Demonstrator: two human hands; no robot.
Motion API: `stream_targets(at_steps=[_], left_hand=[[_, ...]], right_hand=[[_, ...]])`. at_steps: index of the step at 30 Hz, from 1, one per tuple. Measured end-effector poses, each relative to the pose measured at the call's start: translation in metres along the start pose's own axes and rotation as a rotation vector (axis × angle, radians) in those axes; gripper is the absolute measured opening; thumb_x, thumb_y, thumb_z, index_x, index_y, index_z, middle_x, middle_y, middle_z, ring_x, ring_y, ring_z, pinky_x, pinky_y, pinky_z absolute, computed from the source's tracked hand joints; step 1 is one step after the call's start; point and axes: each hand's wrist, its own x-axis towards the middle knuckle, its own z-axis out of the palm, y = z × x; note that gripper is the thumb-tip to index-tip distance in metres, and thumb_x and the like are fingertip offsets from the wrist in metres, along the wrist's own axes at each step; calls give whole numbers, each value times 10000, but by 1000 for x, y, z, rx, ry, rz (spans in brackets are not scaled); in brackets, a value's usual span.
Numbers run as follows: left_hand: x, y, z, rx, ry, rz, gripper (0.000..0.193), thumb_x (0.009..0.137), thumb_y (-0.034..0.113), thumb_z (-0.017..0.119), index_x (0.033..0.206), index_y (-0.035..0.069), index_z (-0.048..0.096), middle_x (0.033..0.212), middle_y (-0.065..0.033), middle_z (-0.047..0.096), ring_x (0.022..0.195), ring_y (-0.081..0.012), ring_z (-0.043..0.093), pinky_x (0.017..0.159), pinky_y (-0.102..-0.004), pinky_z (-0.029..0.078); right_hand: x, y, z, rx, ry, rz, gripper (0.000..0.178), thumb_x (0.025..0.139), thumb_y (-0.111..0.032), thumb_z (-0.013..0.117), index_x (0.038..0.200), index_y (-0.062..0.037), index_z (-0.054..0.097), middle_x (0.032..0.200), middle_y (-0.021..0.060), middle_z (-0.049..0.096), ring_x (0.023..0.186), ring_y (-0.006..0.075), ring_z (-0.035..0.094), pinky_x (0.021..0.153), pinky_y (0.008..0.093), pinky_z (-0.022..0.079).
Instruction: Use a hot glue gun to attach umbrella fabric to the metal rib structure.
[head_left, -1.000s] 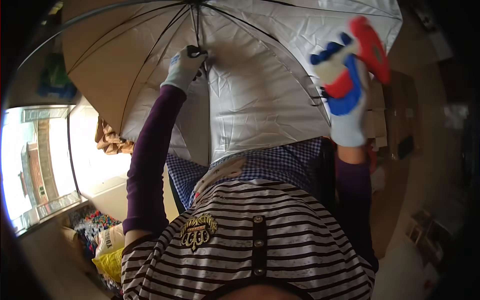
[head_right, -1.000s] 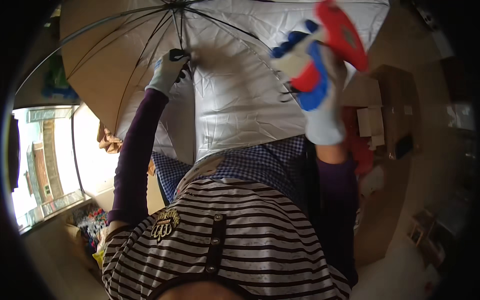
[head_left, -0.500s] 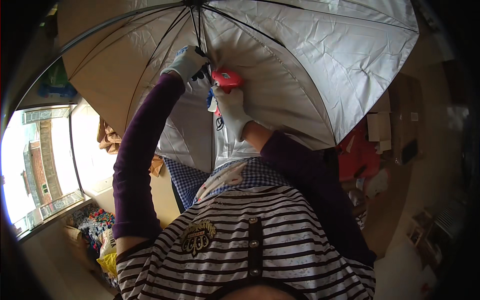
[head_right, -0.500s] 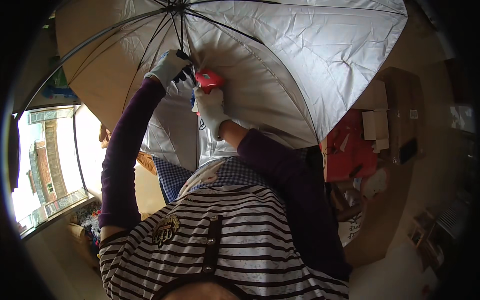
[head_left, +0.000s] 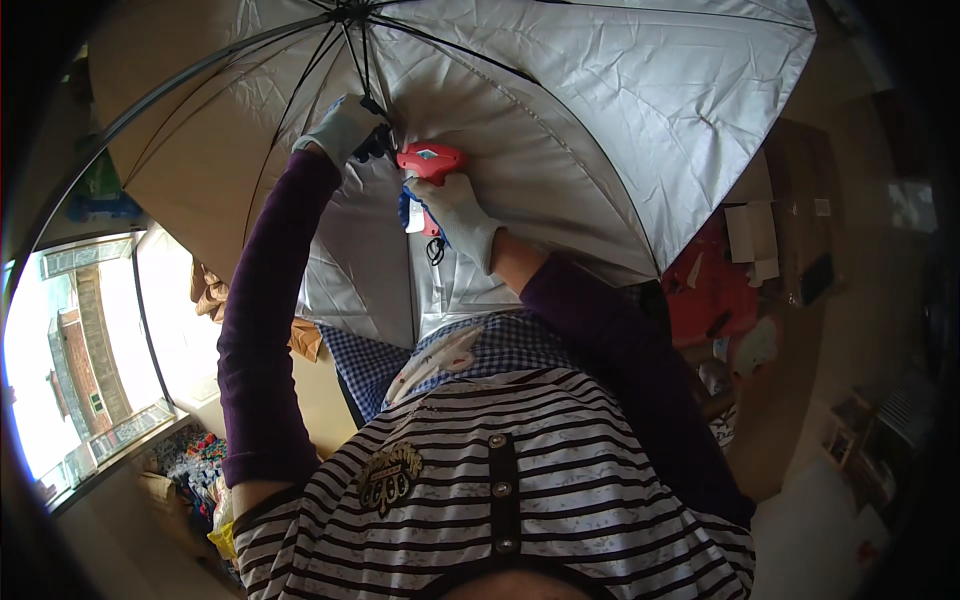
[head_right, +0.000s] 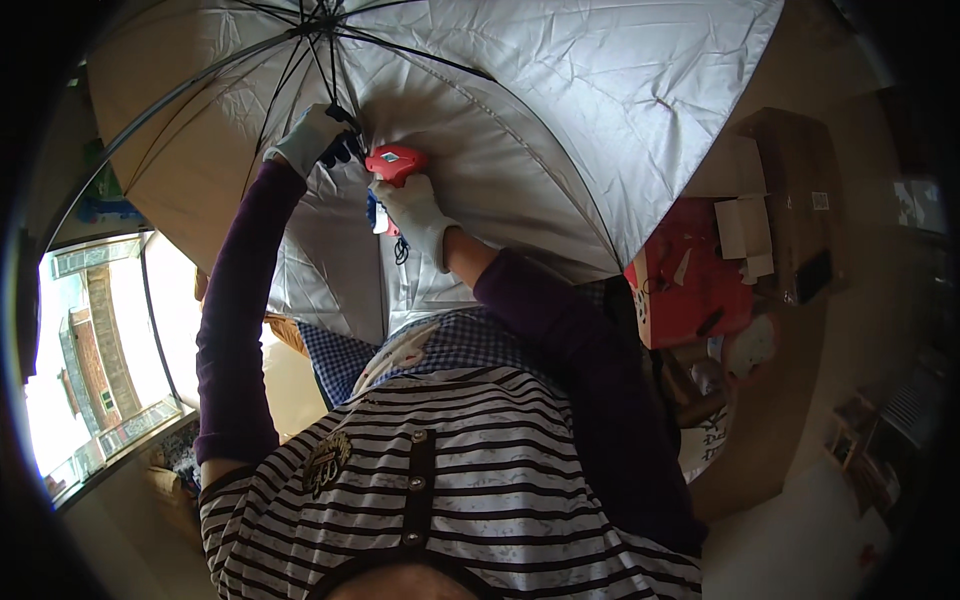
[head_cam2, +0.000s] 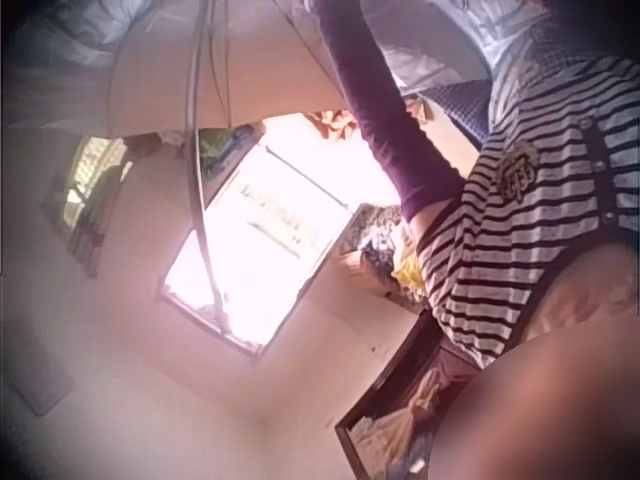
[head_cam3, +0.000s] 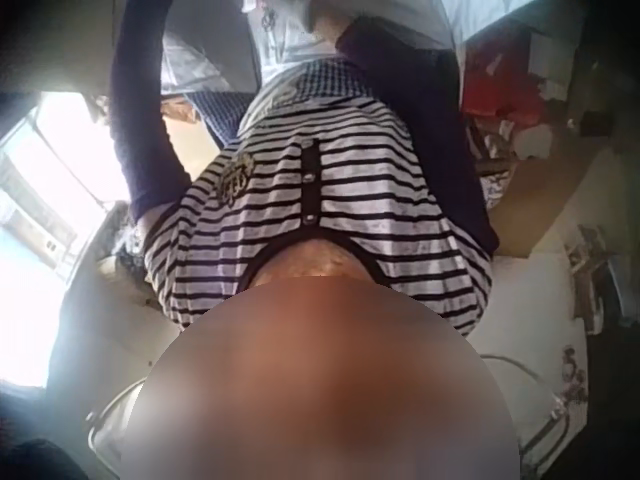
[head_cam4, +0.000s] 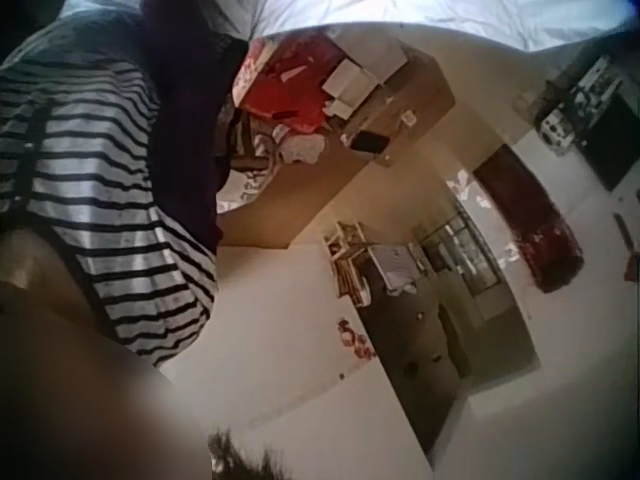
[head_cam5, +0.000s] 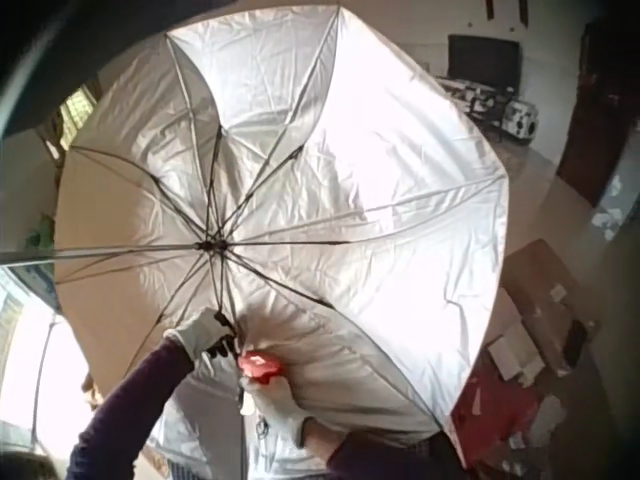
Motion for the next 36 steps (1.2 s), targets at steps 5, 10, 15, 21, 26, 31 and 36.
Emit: stream_targets(at_steps=[5, 10, 15, 21, 26, 31, 36], left_hand=[[34, -37, 0, 231, 70, 580, 158, 867, 117, 576, 910, 5, 679, 679, -121, 675, 487, -217, 642, 356, -305, 461], [38, -42, -2, 239, 37, 468, 151, 861, 117, 583, 889, 9, 685, 686, -118, 677, 496, -208, 641, 362, -298, 456], [31, -29, -1, 104, 12, 418, 151, 857, 112, 586, 868, 1, 687, 688, -121, 681, 493, -200, 636, 366, -293, 454], [0, 9, -7, 18, -134, 73, 133, 831, 163, 619, 811, 78, 720, 750, -40, 693, 661, -164, 691, 551, -266, 532], [-5, 21, -11, -103, 71, 109, 176, 841, 185, 613, 812, 31, 695, 678, -98, 680, 567, -188, 664, 470, -303, 506], [14, -35, -94, 426, 410, -20, 221, 888, 209, 556, 920, 14, 653, 679, -151, 667, 513, -227, 646, 416, -344, 489], [-10, -53, -135, 738, 492, -138, 350, 885, 308, 594, 1104, 35, 601, 929, -228, 674, 758, -287, 688, 626, -423, 545]], right_hand=[[-5, -28, -20, 285, -106, 85, 148, 837, -154, 664, 897, -36, 599, 722, 37, 601, 588, 149, 604, 520, 321, 492], [0, -38, -30, 248, -161, 223, 259, 856, -194, 676, 1012, -8, 587, 846, 88, 644, 674, 195, 646, 580, 336, 526], [13, -33, -50, -149, -267, 48, 342, 864, -227, 679, 1100, -6, 571, 933, 92, 648, 717, 199, 645, 613, 317, 525], [8, -44, -52, -598, -512, -308, 309, 889, -205, 654, 1121, -16, 573, 959, 98, 632, 798, 216, 638, 699, 310, 520], [21, -20, -30, 302, -227, 174, 282, 886, -176, 657, 1109, -20, 579, 965, 85, 632, 845, 197, 632, 746, 291, 512], [33, -42, -21, 207, -285, -100, 250, 861, -160, 685, 1062, -38, 599, 887, 24, 644, 737, 110, 613, 655, 256, 508], [47, -73, -47, -156, -248, -380, 223, 859, -152, 677, 1040, -37, 617, 864, 4, 634, 709, 73, 582, 630, 242, 493]])
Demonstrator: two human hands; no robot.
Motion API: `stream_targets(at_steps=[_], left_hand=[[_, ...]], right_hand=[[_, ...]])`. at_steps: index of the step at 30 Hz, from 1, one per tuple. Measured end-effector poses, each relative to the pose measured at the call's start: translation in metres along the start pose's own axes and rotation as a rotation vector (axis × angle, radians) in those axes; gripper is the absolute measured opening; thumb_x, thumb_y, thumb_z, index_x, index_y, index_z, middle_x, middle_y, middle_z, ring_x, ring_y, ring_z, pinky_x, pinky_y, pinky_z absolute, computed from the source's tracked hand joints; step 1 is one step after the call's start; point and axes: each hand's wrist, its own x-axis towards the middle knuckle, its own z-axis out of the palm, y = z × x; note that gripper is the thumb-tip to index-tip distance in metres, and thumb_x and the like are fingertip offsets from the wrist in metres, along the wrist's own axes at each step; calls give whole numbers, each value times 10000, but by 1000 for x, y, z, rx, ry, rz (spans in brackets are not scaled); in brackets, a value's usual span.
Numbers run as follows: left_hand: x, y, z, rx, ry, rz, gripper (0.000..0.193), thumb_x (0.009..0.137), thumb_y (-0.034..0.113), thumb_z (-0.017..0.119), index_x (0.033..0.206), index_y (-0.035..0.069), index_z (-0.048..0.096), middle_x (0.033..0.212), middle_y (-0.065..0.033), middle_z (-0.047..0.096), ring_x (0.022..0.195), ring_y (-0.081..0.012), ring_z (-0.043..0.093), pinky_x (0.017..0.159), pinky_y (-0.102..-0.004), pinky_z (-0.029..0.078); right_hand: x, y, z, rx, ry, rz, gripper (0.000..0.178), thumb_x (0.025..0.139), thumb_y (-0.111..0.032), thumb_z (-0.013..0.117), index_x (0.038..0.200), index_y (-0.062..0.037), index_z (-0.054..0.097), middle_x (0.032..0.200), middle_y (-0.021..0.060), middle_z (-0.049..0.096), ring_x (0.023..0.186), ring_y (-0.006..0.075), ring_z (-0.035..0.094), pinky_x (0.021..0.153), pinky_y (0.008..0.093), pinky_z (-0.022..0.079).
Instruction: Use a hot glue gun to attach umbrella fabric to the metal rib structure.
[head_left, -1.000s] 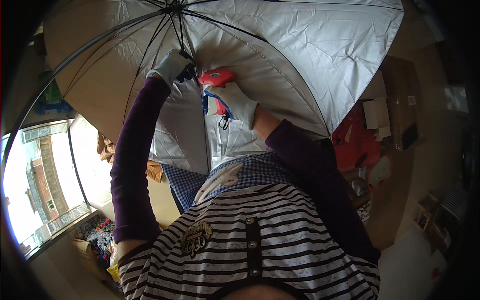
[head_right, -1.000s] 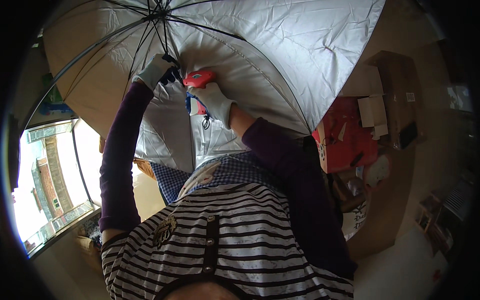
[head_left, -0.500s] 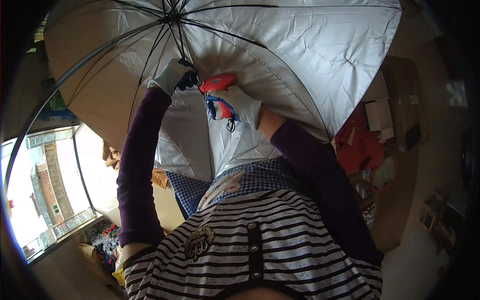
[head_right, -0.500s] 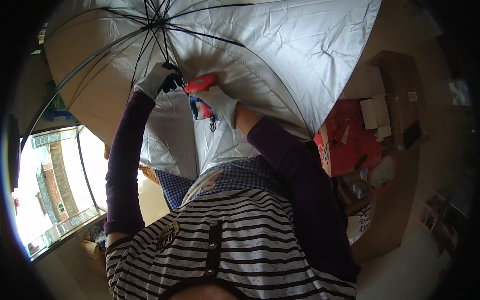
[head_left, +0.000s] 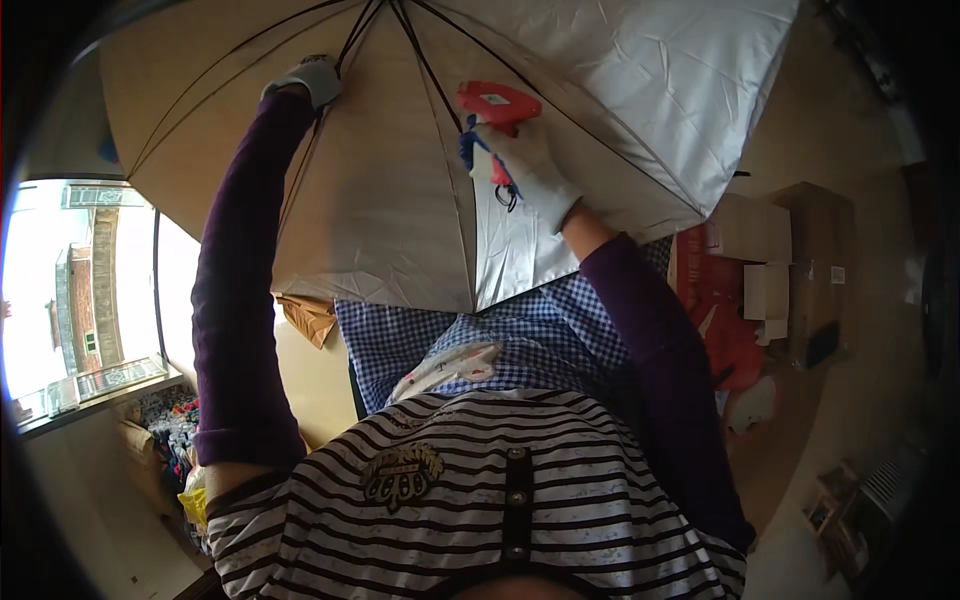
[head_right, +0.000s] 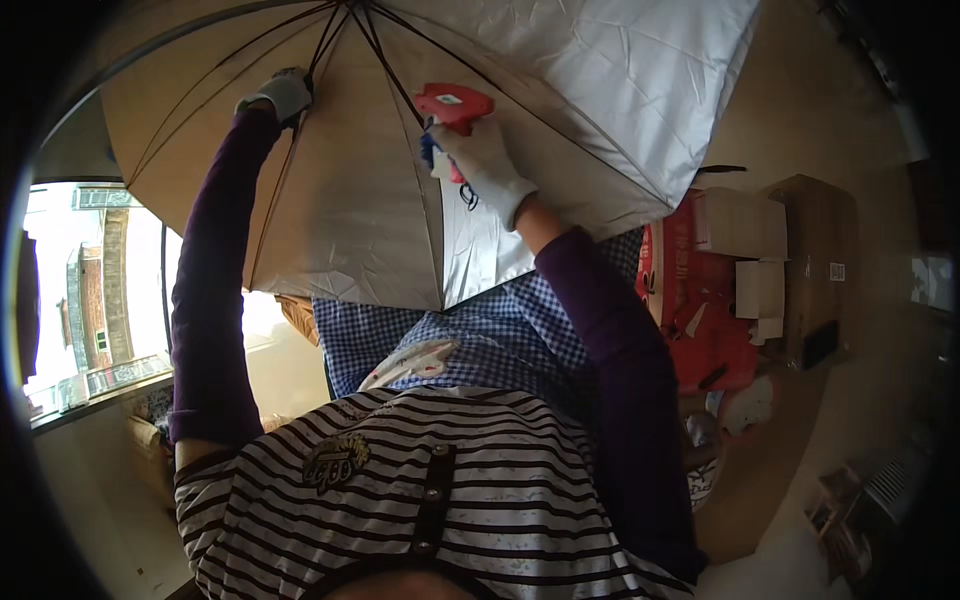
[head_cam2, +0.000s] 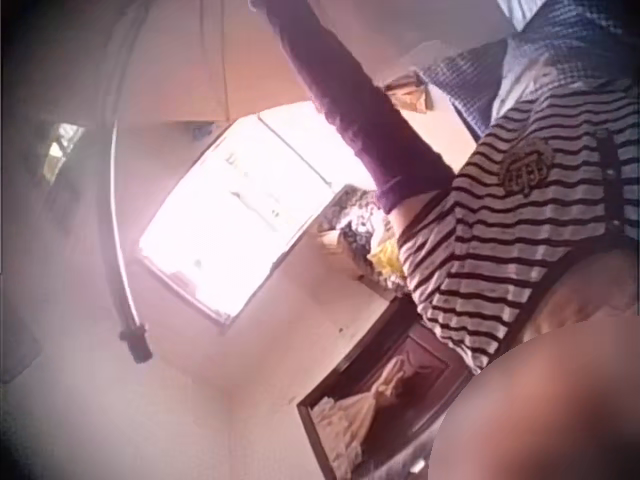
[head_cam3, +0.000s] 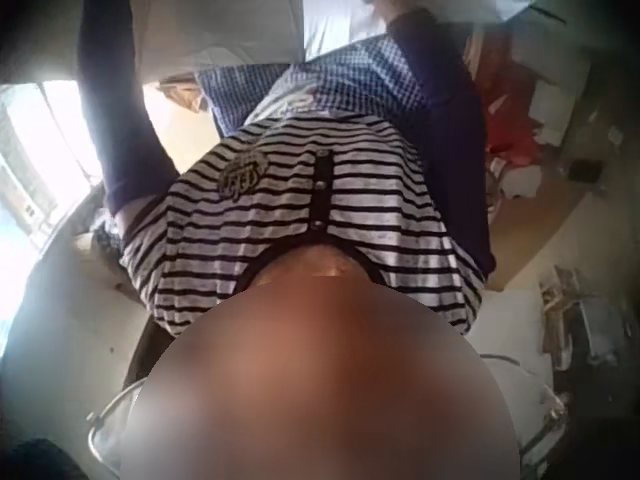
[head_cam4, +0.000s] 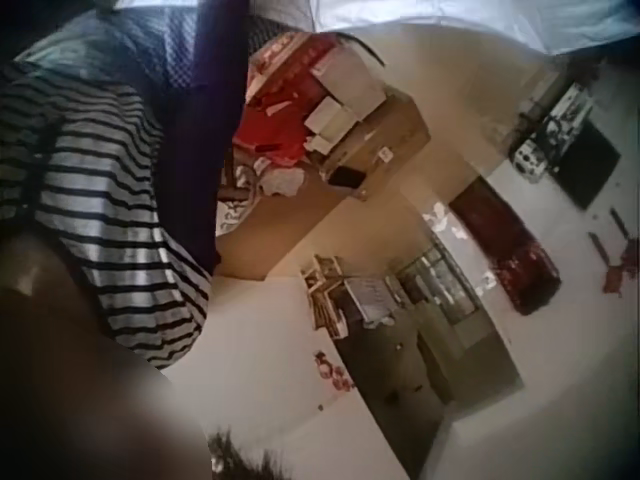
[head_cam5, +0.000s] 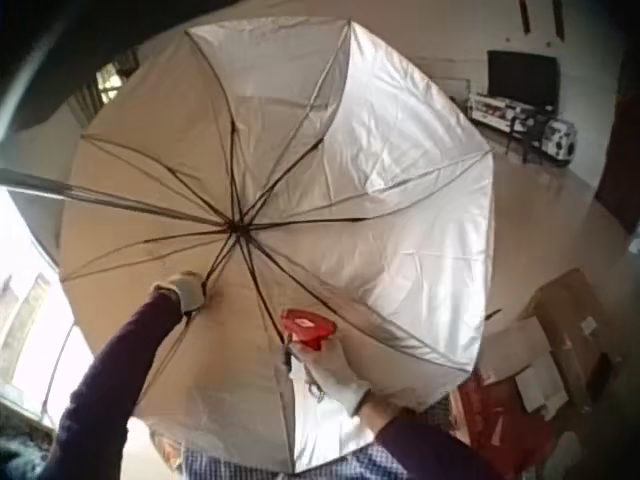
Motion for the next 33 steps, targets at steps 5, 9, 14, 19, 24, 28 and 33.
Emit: stream_targets(at_steps=[5, 9, 14, 19, 24, 28, 33], left_hand=[[-60, 104, 3, -187, 656, -254, 550, 799, 451, 691, 1182, 73, 579, 1047, -190, 662, 983, -300, 648, 843, -405, 508], [-75, 151, 42, -513, 391, -45, 518, 809, 442, 667, 1141, 50, 600, 998, -171, 667, 916, -288, 662, 764, -407, 527], [-37, 122, 76, -570, 74, 118, 294, 861, 233, 627, 1052, 9, 640, 808, -136, 692, 621, -225, 679, 519, -320, 527], [-58, 149, 31, -1074, -172, 34, 211, 894, 167, 577, 992, -2, 655, 727, -124, 685, 499, -206, 642, 419, -274, 483], [-51, 145, 20, -1055, -308, -91, 200, 902, 163, 570, 969, -3, 659, 748, -121, 689, 530, -198, 651, 425, -280, 485], [-42, 146, 19, -980, -330, -94, 198, 904, 167, 573, 920, -5, 671, 718, -118, 687, 534, -204, 655, 437, -292, 496], [-39, 140, 20, -1012, -378, -26, 210, 910, 159, 567, 858, 0, 693, 677, -108, 687, 533, -213, 663, 459, -313, 525]], right_hand=[[0, 3, -19, -63, 170, -95, 167, 864, -178, 652, 946, -33, 644, 731, -22, 598, 623, 52, 546, 546, 251, 444], [-4, 6, -13, 45, 232, -139, 154, 870, -180, 635, 893, -30, 656, 649, -32, 582, 566, 47, 529, 501, 265, 424], [-2, 16, -16, -58, 136, 0, 185, 848, -205, 646, 870, -22, 661, 622, -1, 595, 552, 96, 561, 521, 292, 448], [3, 38, -9, -98, 115, 130, 167, 858, -171, 652, 888, -7, 658, 706, 5, 625, 623, 85, 598, 566, 251, 481], [-4, 35, 27, -154, 223, 234, 183, 830, -187, 657, 828, -5, 640, 679, 34, 617, 603, 113, 610, 540, 278, 484], [-15, 25, 30, -55, 188, 301, 182, 821, -188, 660, 829, -7, 636, 686, 38, 619, 611, 129, 620, 539, 291, 491], [-11, 36, 23, 58, 173, 291, 195, 834, -190, 661, 882, -3, 637, 728, 59, 642, 616, 159, 637, 551, 319, 519]])
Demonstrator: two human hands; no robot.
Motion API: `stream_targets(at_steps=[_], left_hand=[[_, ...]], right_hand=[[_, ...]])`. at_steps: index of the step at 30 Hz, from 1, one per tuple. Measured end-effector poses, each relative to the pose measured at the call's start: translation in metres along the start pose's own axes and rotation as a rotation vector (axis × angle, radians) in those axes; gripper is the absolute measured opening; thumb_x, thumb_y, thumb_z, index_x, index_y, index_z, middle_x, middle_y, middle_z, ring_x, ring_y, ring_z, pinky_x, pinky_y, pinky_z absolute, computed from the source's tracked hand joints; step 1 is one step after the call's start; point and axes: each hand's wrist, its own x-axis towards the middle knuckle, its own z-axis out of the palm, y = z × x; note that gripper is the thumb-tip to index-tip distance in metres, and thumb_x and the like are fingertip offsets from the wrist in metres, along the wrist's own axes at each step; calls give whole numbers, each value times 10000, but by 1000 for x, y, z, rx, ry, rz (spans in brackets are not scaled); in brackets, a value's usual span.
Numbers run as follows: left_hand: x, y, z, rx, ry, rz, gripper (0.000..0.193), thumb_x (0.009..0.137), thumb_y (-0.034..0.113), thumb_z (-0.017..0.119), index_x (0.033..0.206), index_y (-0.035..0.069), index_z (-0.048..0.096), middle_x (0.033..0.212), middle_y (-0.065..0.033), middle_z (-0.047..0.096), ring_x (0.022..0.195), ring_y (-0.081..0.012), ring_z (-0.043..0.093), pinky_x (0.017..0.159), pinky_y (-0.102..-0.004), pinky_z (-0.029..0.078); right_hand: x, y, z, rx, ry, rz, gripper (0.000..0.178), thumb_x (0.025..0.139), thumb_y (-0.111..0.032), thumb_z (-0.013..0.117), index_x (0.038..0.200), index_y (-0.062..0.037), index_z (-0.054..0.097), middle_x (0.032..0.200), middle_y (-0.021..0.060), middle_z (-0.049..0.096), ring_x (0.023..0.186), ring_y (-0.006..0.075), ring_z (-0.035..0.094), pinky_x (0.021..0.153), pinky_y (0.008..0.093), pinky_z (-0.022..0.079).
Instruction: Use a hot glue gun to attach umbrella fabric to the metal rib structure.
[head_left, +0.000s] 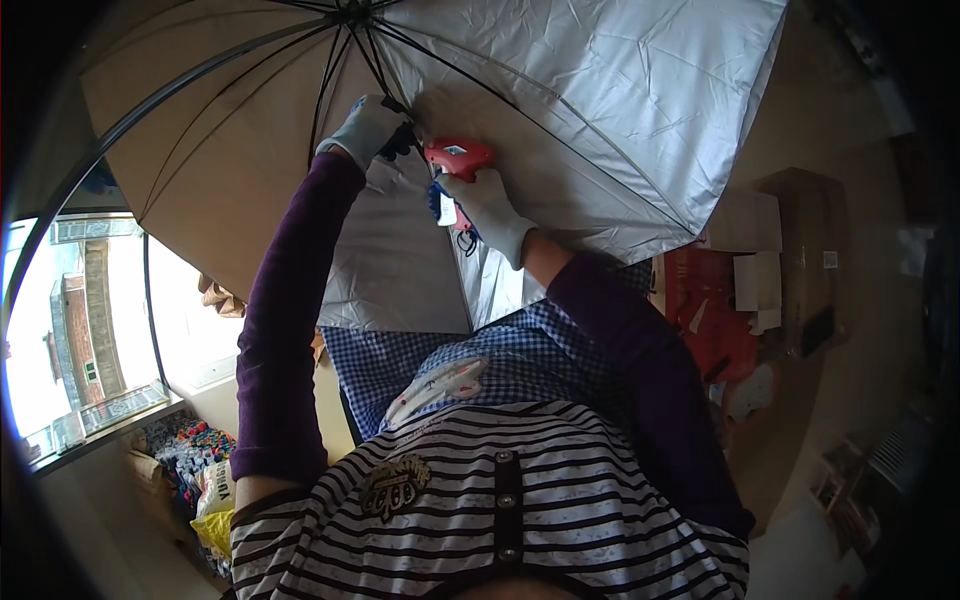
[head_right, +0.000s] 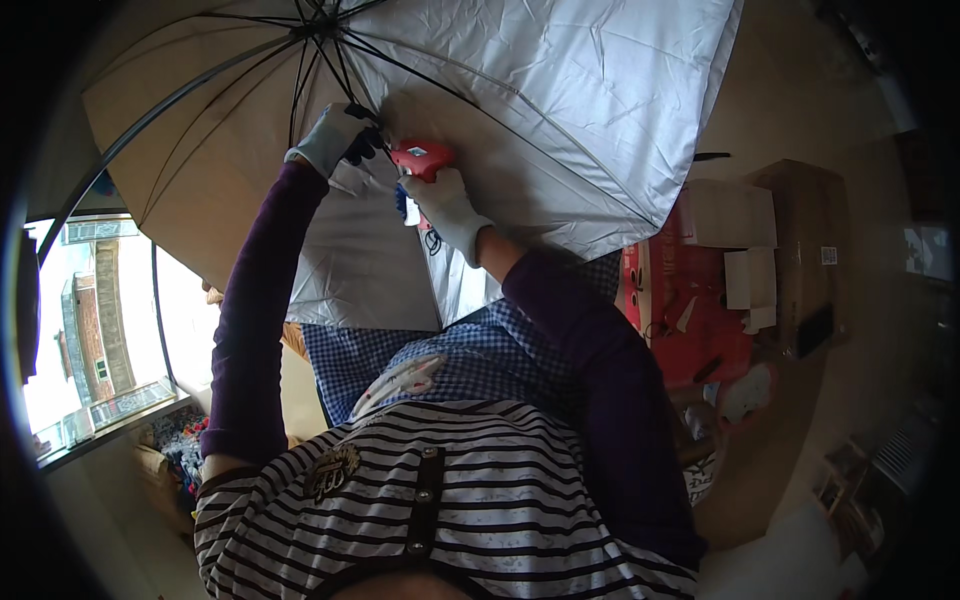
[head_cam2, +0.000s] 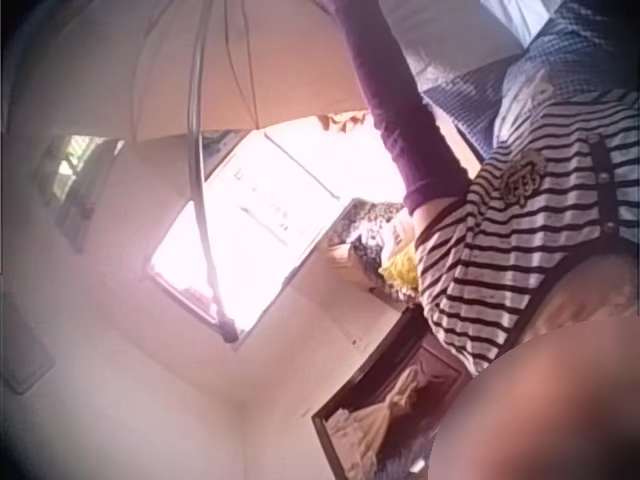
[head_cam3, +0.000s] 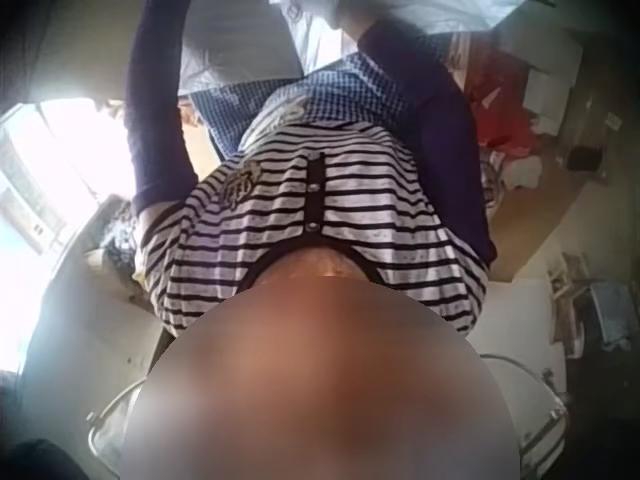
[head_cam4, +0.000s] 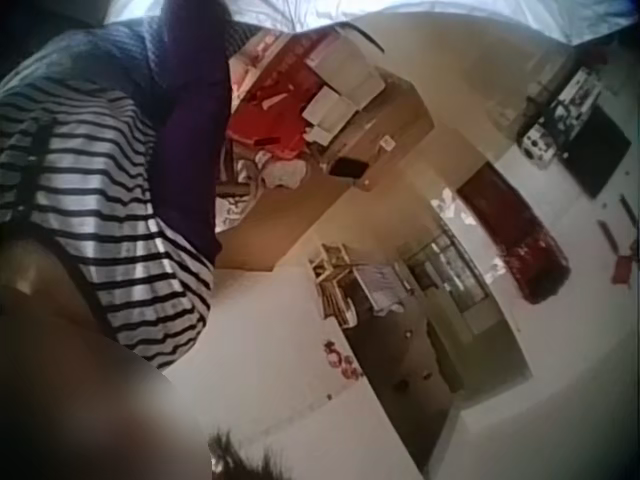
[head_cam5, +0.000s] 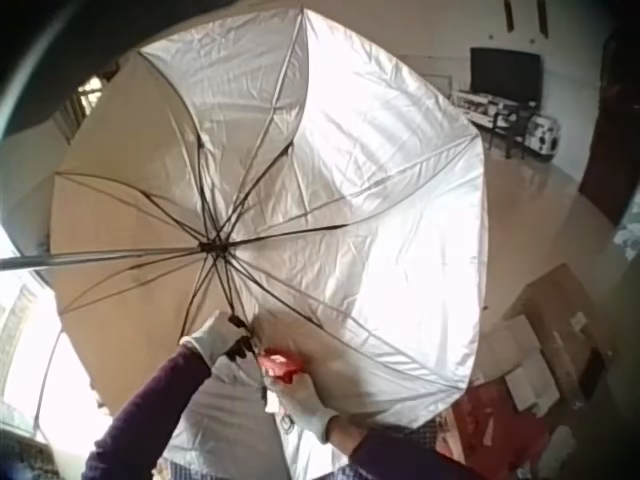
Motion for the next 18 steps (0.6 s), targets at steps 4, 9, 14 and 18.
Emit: stream_targets(at_steps=[4, 9, 14, 18], left_hand=[[0, -3, -4, -59, -56, 53, 184, 908, 138, 567, 908, 1, 689, 709, -110, 695, 545, -201, 665, 461, -306, 526], [-6, -4, -7, -21, -39, 16, 172, 905, 105, 563, 973, -5, 677, 742, -121, 698, 566, -191, 669, 460, -296, 527], [-7, 3, -5, -32, -73, 28, 175, 903, 99, 562, 980, -6, 679, 734, -128, 695, 565, -187, 668, 453, -293, 524], [-4, 2, -4, -68, -72, 31, 174, 902, 108, 572, 968, -6, 686, 734, -125, 697, 558, -184, 667, 447, -287, 523]], right_hand=[[1, 1, -11, 325, -110, 60, 202, 849, -179, 667, 938, -2, 629, 771, 70, 653, 640, 181, 655, 575, 339, 546], [-6, -13, -8, 363, -143, 186, 231, 864, -170, 674, 1021, -11, 617, 837, 82, 663, 706, 202, 676, 616, 357, 574], [14, 9, -20, 530, -280, 229, 329, 862, -223, 696, 1087, -3, 602, 920, 131, 676, 747, 234, 673, 644, 350, 566], [24, 28, -30, -66, -291, -662, 317, 884, -228, 673, 1085, 4, 597, 917, 139, 676, 761, 257, 678, 673, 352, 573]])
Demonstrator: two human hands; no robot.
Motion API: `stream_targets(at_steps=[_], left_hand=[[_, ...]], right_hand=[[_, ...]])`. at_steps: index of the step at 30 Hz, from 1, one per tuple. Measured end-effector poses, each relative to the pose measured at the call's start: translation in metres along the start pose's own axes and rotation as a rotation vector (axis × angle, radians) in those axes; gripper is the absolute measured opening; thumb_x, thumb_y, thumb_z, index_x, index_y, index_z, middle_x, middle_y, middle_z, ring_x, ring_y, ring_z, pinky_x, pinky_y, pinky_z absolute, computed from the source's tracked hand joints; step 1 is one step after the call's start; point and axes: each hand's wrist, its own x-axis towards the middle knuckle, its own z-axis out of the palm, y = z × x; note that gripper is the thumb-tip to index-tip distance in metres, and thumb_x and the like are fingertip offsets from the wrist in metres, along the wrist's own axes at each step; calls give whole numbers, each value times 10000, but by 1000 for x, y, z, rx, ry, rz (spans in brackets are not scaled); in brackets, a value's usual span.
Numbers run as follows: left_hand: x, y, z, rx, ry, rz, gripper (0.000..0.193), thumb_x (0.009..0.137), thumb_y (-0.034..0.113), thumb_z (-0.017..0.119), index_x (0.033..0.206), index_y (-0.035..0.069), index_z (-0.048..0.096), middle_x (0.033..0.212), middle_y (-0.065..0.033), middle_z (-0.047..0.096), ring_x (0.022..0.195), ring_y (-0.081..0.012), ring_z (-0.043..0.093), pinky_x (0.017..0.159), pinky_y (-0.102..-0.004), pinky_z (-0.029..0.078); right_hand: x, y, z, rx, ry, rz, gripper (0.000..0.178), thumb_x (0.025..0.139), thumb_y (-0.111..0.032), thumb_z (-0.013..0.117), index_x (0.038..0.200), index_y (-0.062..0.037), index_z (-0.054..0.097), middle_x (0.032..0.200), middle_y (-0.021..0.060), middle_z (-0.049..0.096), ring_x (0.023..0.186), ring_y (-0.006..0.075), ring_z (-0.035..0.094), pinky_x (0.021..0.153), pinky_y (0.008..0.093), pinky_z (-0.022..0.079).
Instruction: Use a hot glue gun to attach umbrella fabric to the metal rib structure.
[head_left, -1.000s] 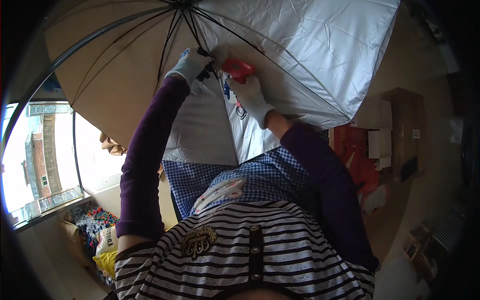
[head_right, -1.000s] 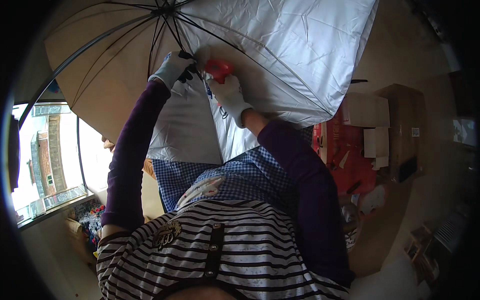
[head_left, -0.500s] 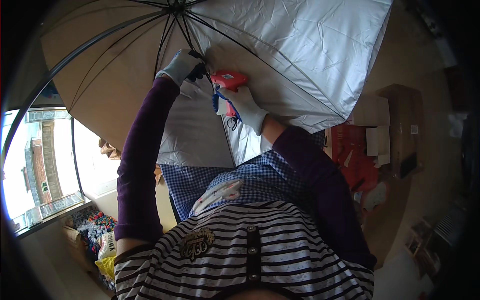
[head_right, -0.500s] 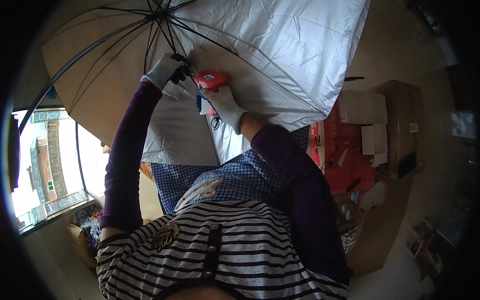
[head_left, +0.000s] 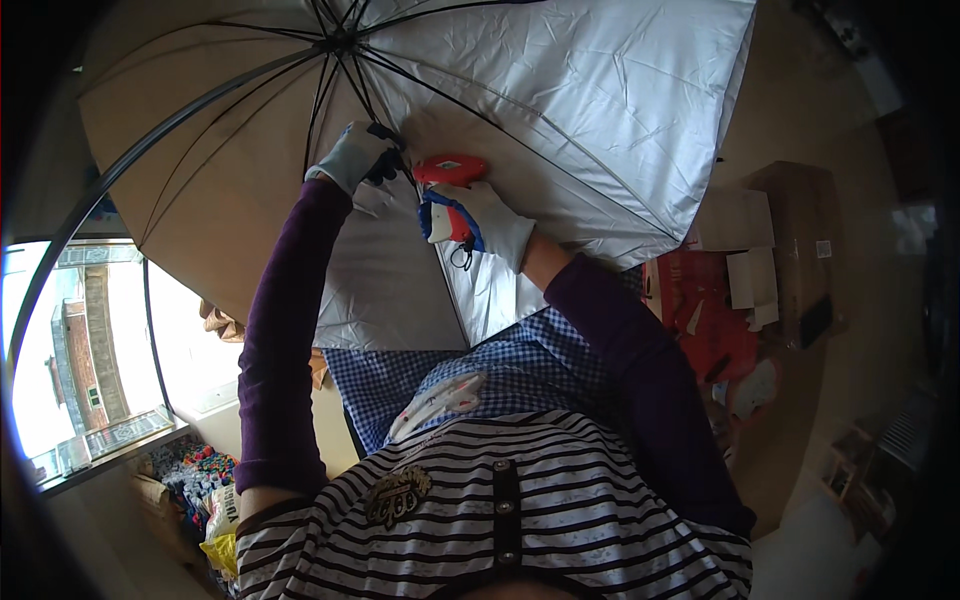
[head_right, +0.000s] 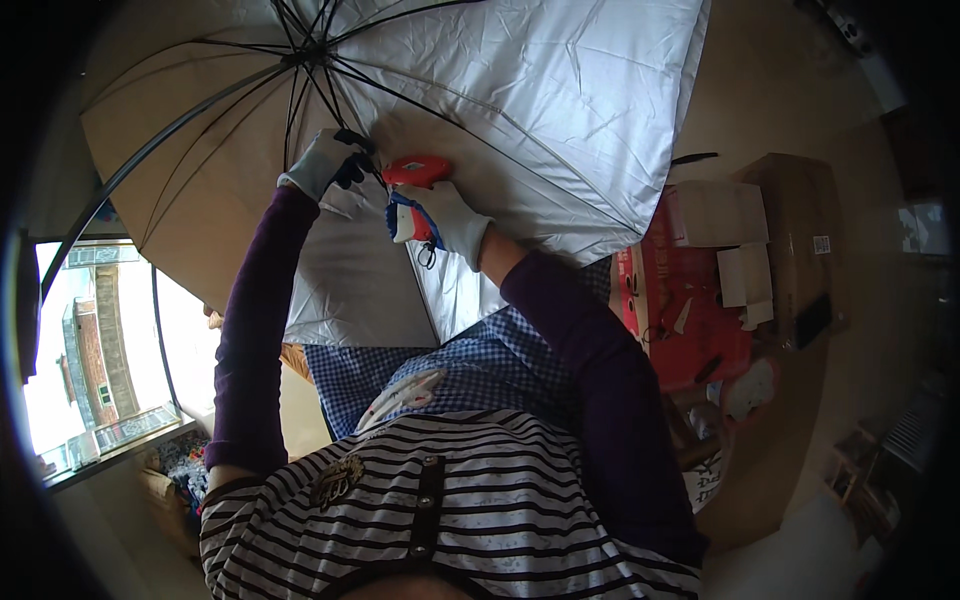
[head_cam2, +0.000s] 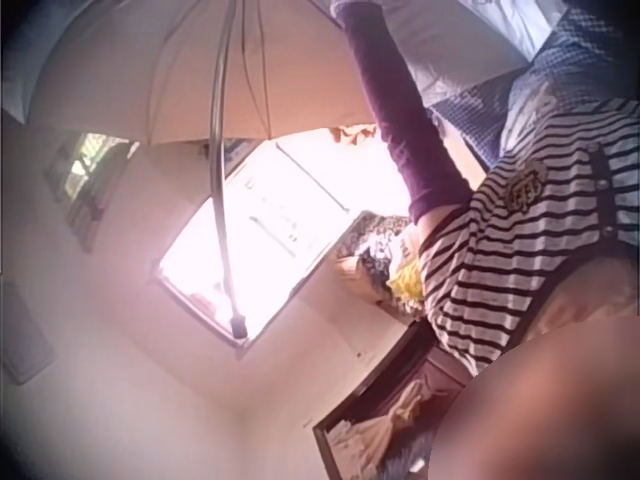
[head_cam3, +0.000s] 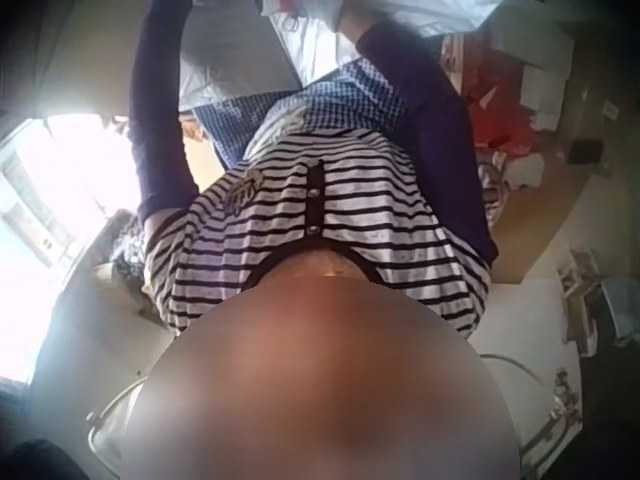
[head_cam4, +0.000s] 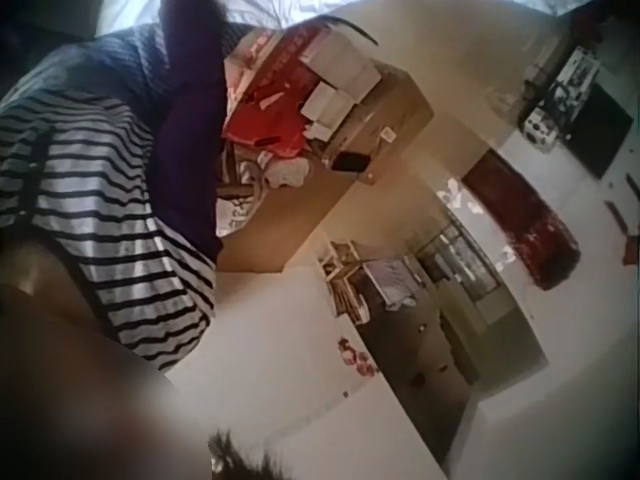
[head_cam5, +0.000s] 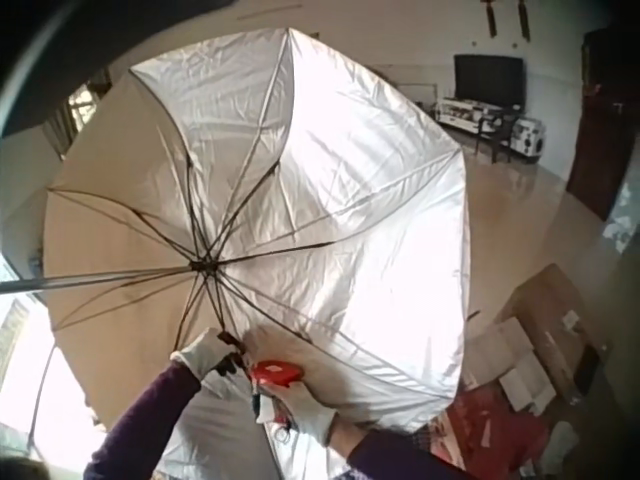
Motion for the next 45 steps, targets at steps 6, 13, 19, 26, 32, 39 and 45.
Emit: stream_targets(at_steps=[6, 13, 19, 26, 32, 39, 45], left_hand=[[-3, -5, -4, 119, 21, -35, 174, 911, 114, 569, 942, 5, 700, 731, -102, 702, 548, -172, 665, 447, -270, 519], [8, -13, -5, 239, -41, 149, 167, 909, 124, 580, 945, 18, 705, 727, -83, 702, 558, -152, 666, 448, -248, 512], [10, -9, -6, 157, -29, -4, 140, 863, 116, 618, 943, 58, 717, 741, -40, 705, 613, -130, 683, 494, -242, 530], [17, -23, -49, 481, 20, 268, 147, 779, 124, 664, 907, 107, 733, 818, -42, 717, 669, -154, 690, 594, -257, 551], [15, -54, -164, 1209, 119, 173, 317, 922, 281, 543, 1096, 27, 618, 952, -153, 676, 770, -253, 682, 610, -365, 552], [-53, -27, -16, 683, 1118, 378, 647, 744, 603, 664, 1120, 78, 624, 1083, -194, 648, 1013, -319, 637, 852, -406, 507], [-17, -46, 39, 664, 621, 201, 397, 824, 381, 674, 1028, 40, 677, 798, -122, 706, 732, -227, 693, 679, -376, 544]], right_hand=[[11, -36, 11, 486, 123, 701, 303, 873, -228, 677, 1080, -22, 598, 918, 114, 669, 763, 226, 673, 668, 355, 567], [20, -42, -2, 535, 81, 825, 321, 920, -253, 628, 1146, -27, 590, 915, 103, 640, 730, 233, 638, 700, 324, 549], [28, -72, 11, 373, 254, 855, 240, 857, -176, 683, 1000, -6, 593, 831, 94, 654, 685, 210, 653, 607, 345, 547], [31, -67, 11, 419, 174, 614, 260, 868, -180, 676, 1045, -8, 594, 875, 72, 649, 715, 157, 648, 621, 293, 546], [41, -74, 23, 246, -6, 475, 237, 883, -154, 653, 1065, -14, 592, 882, 54, 650, 740, 148, 659, 640, 277, 561], [10, -31, 12, 175, 139, 598, 192, 896, -164, 633, 1006, -8, 610, 809, 24, 642, 696, 136, 642, 619, 272, 534], [4, -23, 30, 22, 250, 599, 175, 869, -204, 655, 869, -31, 629, 734, 5, 610, 628, 96, 580, 560, 273, 460]])
